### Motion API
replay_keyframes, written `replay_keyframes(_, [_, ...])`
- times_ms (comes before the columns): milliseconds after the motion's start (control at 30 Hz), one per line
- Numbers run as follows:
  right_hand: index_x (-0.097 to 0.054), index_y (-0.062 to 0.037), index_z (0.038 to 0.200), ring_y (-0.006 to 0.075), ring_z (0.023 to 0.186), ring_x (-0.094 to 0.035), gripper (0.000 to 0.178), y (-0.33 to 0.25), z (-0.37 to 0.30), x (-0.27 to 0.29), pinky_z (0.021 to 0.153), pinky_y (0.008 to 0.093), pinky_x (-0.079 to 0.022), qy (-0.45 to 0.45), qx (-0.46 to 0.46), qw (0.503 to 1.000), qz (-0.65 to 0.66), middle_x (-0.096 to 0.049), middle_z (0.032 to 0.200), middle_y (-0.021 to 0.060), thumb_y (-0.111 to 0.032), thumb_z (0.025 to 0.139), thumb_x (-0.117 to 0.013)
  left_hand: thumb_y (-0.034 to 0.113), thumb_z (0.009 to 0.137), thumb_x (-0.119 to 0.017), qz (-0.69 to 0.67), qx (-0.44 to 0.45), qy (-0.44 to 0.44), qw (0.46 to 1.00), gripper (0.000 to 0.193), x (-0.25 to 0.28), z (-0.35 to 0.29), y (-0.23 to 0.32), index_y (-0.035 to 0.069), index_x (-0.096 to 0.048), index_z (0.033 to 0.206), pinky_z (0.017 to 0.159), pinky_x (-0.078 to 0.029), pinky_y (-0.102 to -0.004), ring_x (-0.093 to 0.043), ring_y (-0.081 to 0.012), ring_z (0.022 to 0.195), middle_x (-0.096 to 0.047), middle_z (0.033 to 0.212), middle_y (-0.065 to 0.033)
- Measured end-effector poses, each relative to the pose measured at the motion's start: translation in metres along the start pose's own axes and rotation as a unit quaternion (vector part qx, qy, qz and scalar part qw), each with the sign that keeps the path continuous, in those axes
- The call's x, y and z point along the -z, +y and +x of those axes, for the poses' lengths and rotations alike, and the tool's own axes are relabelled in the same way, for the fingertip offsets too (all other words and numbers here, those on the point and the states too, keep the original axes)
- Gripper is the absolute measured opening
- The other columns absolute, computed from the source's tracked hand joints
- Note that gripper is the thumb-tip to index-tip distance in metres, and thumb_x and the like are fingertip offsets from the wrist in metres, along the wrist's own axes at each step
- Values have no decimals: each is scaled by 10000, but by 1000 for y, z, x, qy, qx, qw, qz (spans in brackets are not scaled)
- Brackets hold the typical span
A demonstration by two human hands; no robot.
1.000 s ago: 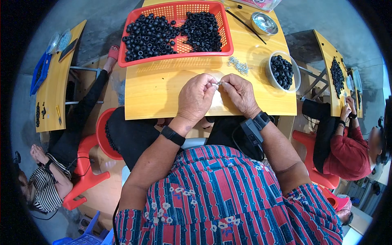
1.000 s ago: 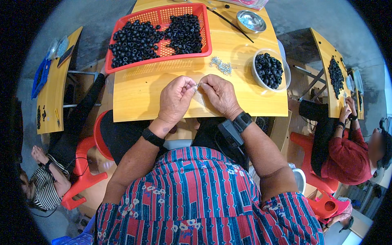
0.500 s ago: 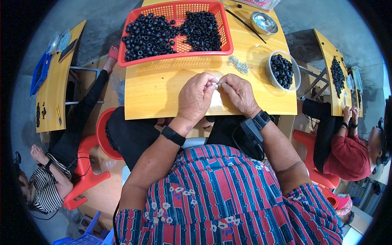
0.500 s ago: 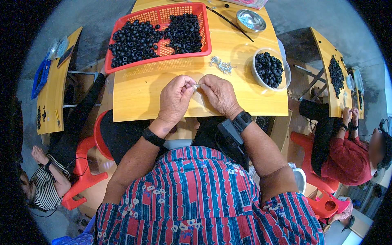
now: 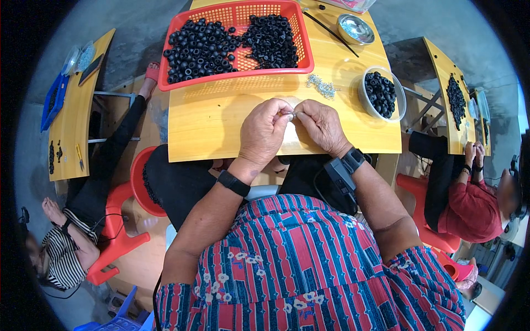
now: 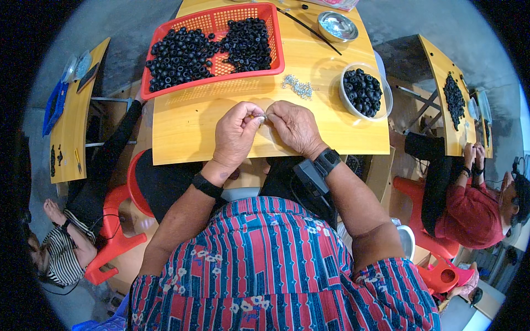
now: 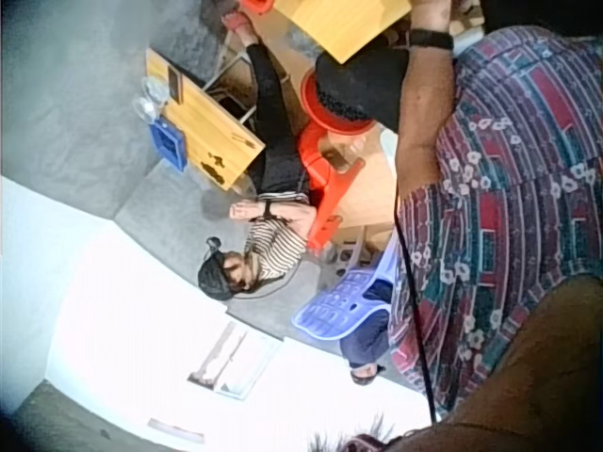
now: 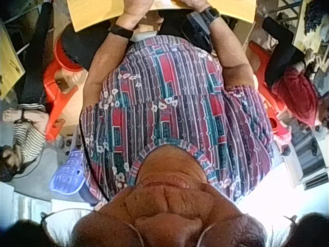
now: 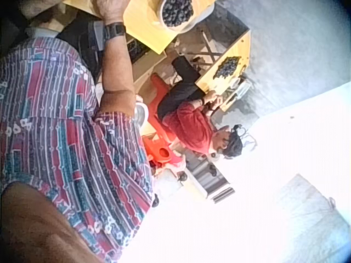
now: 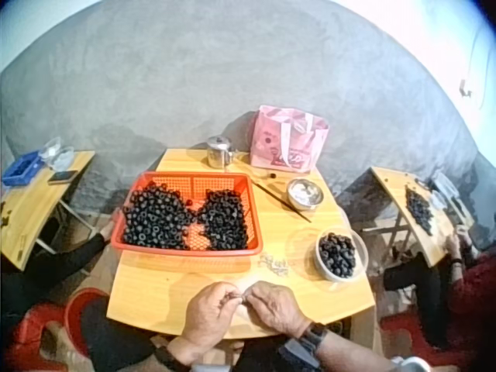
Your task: Manually sort and assemble small black plastic components by hand at a workbench.
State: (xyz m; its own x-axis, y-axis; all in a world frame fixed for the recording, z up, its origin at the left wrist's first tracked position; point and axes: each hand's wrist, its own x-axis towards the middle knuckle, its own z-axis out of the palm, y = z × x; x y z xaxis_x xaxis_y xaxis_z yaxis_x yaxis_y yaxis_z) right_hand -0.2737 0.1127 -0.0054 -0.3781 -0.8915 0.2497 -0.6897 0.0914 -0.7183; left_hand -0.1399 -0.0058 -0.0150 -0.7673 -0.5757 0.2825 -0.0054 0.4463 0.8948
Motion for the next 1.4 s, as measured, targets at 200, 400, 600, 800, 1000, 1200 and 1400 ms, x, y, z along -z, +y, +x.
replay_keyframes(200, [-619, -47, 869, 358, 767, -625, 164, 0, 0, -1, 695, 419, -504, 10, -11, 1000, -1, -620, 808, 155, -195, 905, -558, 0, 858, -663, -12, 12, 5, 1000, 108, -1, 0, 0, 33, -619, 950, 646, -514, -245, -607, -99, 678, -662, 819, -35])
replay_keyframes(400, [-624, -39, 877, 347, 762, -630, 153, -1, 0, -3, 692, 407, -509, 27, -21, 999, 4, -624, 807, 155, -177, 900, -562, 6, 862, -667, -20, 17, 8, 1000, 91, -1, 1, -2, 28, -625, 939, 649, -521, -246, -615, -97, 682, -670, 819, -39])
replay_keyframes(600, [-622, -30, 889, 328, 753, -633, 126, -2, -1, -3, 702, 380, -512, 53, -34, 997, 36, -625, 808, 152, -144, 900, -569, 24, 868, -667, 5, 20, 6, 1000, 82, -1, 1, 0, 28, -631, 942, 650, -528, -257, -628, -115, 683, -672, 822, -50])
replay_keyframes(800, [-625, -26, 911, 327, 761, -633, 124, -2, -2, -2, 714, 377, -513, 55, -37, 997, 42, -623, 808, 155, -134, 903, -566, 58, 878, -663, 18, 17, -2, 1000, 75, 1, 2, 6, 31, -629, 939, 654, -524, -274, -636, -150, 691, -663, 824, -65])
replay_keyframes(1000, [-624, -23, 913, 328, 766, -631, 122, -3, -2, -2, 720, 378, -512, 56, -29, 997, 33, -620, 812, 157, -131, 905, -568, 77, 892, -652, 52, -40, 6, 998, 58, 1, 3, 0, 30, -629, 914, 668, -522, -306, -643, -199, 722, -654, 829, -84])
replay_keyframes(1200, [-629, -35, 918, 338, 768, -630, 115, -4, -2, -3, 717, 383, -514, 47, -33, 998, 25, -623, 819, 158, -135, 902, -574, 80, 891, -650, 29, -21, 5, 999, 61, 1, 3, -2, 23, -637, 908, 680, -523, -303, -651, -203, 738, -662, 838, -90])
replay_keyframes(1400, [-639, -43, 918, 343, 770, -635, 119, -2, -2, -3, 705, 388, -517, 35, -38, 999, 15, -628, 821, 156, -146, 894, -584, 80, 890, -648, 30, -17, 7, 999, 65, 1, 3, -2, 21, -636, 912, 680, -524, -302, -654, -203, 732, -666, 840, -92])
